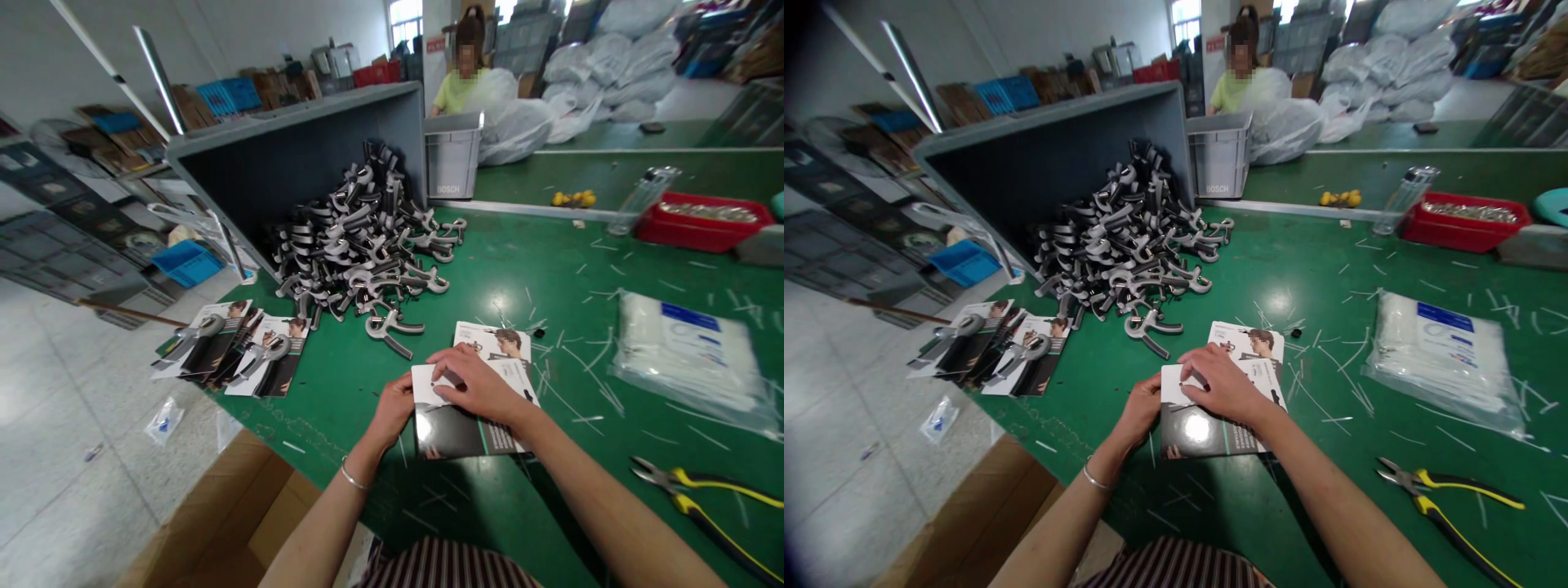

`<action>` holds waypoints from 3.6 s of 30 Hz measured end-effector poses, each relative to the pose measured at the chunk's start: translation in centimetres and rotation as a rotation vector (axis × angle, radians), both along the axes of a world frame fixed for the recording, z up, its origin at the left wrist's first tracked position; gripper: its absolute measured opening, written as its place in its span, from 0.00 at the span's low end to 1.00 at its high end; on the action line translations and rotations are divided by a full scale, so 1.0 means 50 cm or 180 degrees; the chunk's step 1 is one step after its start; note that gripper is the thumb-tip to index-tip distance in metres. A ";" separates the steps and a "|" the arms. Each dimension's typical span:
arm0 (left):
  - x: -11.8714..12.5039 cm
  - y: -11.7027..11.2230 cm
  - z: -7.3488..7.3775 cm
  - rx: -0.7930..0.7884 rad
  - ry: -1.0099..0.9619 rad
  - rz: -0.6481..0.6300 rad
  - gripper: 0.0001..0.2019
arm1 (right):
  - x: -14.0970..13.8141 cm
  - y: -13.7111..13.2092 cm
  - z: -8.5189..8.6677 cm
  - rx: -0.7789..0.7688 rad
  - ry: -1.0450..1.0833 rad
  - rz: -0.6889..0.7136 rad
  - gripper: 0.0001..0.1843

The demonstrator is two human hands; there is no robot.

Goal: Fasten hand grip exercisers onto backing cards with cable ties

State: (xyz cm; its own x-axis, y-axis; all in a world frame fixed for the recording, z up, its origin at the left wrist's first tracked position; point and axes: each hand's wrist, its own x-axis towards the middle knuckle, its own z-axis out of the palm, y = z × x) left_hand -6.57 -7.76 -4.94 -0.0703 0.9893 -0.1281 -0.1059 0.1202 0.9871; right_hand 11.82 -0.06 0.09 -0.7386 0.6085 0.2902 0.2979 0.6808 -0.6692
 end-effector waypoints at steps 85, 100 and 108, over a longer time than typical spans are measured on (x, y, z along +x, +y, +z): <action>0.014 0.076 0.117 0.1246 0.1341 -0.0069 0.24 | 0.138 0.083 0.126 -0.1306 -0.0599 0.0474 0.09; 0.041 0.103 0.117 0.1611 0.2828 -0.0859 0.14 | 0.181 -0.054 0.050 0.0162 -0.0733 -0.0320 0.10; 0.088 0.134 0.107 0.1477 0.2342 -0.0832 0.06 | 0.122 -0.006 0.006 -0.0259 0.0394 -0.1212 0.07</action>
